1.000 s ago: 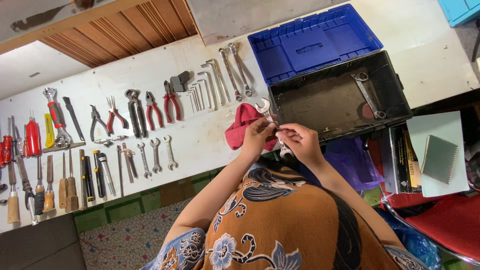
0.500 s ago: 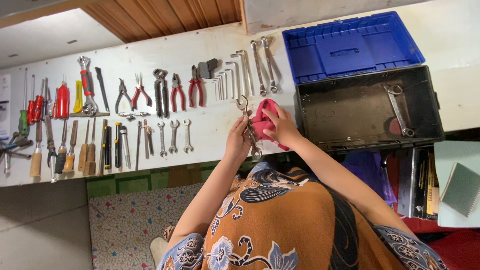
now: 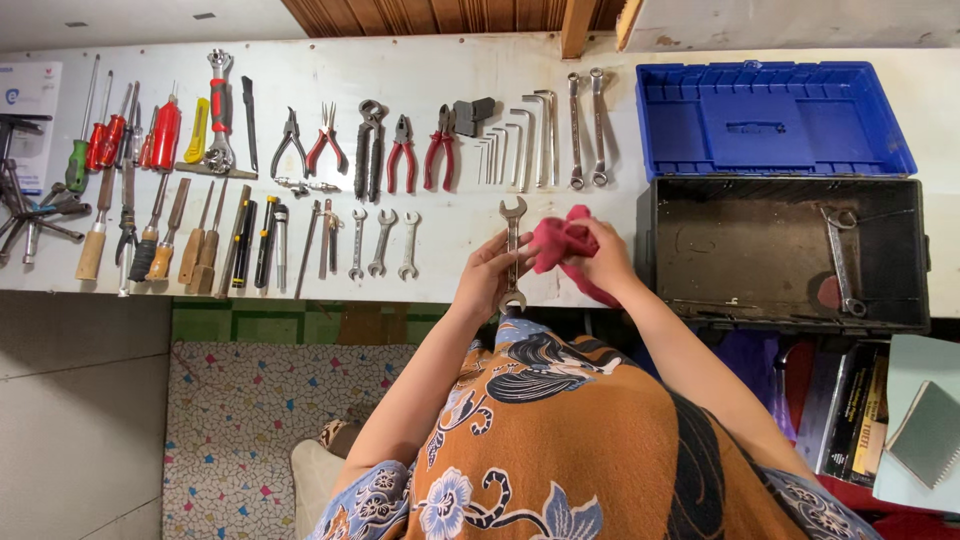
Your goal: The person picks wrenches one at a time from a workbench, wipes each with a red cloth, and places them into an open toolbox beside the bench. The bench also holds pliers, screwdrivers, files, and hex keys laid out in rows.
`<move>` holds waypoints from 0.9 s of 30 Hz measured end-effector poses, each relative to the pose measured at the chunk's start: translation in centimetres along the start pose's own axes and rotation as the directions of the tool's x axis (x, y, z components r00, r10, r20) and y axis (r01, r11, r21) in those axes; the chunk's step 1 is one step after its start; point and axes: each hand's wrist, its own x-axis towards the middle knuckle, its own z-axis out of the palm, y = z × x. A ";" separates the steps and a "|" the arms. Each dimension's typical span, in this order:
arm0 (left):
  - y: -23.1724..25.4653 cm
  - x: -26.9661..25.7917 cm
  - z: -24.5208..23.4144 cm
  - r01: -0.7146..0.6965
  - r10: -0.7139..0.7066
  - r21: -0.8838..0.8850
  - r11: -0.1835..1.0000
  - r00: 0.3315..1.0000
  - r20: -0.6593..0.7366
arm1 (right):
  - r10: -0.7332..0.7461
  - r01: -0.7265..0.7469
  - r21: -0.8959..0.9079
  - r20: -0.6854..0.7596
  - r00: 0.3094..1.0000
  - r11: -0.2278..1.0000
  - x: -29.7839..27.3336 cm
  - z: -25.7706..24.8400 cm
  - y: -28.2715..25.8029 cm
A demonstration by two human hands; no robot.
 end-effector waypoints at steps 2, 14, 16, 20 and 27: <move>0.5 -0.3 -0.2 0.040 -0.038 0.067 0.997 0.999 -0.027 | -0.081 0.105 0.216 -0.117 0.990 0.971 -0.7 -1.9 -2.6; 0.7 -0.8 1.3 0.174 -0.193 0.143 0.974 0.972 0.132 | -0.605 0.600 -0.114 -0.010 0.796 0.792 -6.5 -3.8 -16.3; 1.0 -1.2 1.8 0.263 -0.270 0.077 0.962 0.956 0.113 | -0.584 0.565 -0.189 -0.059 0.810 0.803 -6.7 -3.2 -16.4; 2.3 -1.8 2.1 0.295 -0.327 0.256 0.921 0.941 0.092 | -0.581 0.532 -0.266 -0.162 0.798 0.804 -5.9 -3.4 -14.7; 2.1 -2.6 1.7 0.162 -0.286 0.421 0.892 0.924 0.252 | -0.313 0.334 -0.033 -0.444 0.840 0.942 -3.9 -5.7 -11.4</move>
